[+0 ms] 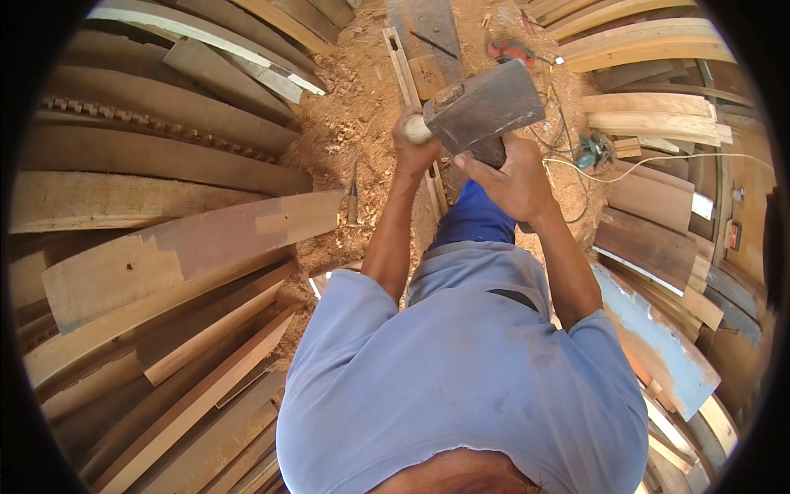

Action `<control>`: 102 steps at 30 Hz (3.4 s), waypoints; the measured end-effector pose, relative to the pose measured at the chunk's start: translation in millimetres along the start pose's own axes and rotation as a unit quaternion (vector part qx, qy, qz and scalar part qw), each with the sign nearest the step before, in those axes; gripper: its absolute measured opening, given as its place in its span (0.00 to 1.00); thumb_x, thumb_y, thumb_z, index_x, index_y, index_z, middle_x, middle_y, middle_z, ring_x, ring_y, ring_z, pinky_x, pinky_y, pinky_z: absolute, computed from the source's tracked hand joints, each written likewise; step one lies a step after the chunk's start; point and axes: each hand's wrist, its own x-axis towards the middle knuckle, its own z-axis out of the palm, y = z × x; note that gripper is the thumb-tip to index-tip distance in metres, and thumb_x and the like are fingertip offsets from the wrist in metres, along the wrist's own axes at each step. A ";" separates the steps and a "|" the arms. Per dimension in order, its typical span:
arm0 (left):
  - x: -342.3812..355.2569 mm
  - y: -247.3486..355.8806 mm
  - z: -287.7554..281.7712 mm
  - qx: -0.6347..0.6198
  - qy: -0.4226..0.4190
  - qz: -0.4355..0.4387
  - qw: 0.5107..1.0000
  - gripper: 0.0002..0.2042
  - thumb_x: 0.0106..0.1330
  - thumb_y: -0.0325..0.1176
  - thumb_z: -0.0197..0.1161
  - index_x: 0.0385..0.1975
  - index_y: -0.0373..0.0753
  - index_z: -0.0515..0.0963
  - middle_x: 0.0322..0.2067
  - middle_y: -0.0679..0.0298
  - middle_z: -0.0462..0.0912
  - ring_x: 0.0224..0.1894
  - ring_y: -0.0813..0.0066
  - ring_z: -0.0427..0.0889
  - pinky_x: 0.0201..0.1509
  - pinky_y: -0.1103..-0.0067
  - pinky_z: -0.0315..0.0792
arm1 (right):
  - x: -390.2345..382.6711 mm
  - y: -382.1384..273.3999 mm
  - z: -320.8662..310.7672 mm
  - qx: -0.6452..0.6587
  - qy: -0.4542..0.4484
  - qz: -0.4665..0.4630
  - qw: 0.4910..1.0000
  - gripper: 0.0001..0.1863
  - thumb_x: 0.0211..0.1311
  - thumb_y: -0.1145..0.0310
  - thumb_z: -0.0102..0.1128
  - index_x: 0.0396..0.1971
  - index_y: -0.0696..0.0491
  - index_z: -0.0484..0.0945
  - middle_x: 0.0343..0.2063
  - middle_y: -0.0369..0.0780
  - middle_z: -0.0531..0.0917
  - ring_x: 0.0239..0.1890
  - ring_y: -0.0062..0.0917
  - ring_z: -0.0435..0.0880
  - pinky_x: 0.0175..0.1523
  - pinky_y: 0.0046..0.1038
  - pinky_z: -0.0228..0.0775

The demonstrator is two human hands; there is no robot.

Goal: The person uses a chisel and a wooden mallet to carve a groove into a long wooden plank. They repeatedly strike the chisel to remove wood chips, occasionally pausing to inspect the work or reposition the plank. Another person briefly enters the frame to assist with moving the wood.

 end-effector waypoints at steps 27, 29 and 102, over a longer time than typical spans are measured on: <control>-1.4 61.5 -4.7 0.046 0.119 -0.069 0.989 0.13 0.63 0.28 0.72 0.33 0.39 0.70 0.26 0.70 0.72 0.27 0.81 0.72 0.33 0.80 0.71 | -71.0 41.1 15.5 0.167 0.027 0.054 0.984 0.13 0.61 0.72 0.70 0.43 0.60 0.81 0.37 0.38 0.85 0.38 0.18 0.83 0.43 0.24 0.75; 10.3 90.2 -12.3 -0.003 0.112 -0.096 0.989 0.13 0.62 0.28 0.72 0.36 0.38 0.70 0.27 0.70 0.72 0.28 0.80 0.73 0.33 0.80 0.72 | -77.8 46.4 13.0 0.172 0.050 0.065 0.982 0.12 0.60 0.71 0.71 0.41 0.60 0.81 0.35 0.37 0.86 0.36 0.18 0.83 0.41 0.25 0.75; -162.8 -171.4 -152.1 0.436 0.004 -0.532 0.726 0.24 0.64 0.43 0.65 0.61 0.47 0.76 0.66 0.48 0.66 0.70 0.47 0.63 0.76 0.53 0.54 | 53.0 281.5 60.1 -0.256 -0.332 0.165 0.893 0.29 0.54 0.58 0.71 0.50 0.63 0.78 0.39 0.58 0.86 0.46 0.54 0.85 0.51 0.44 0.76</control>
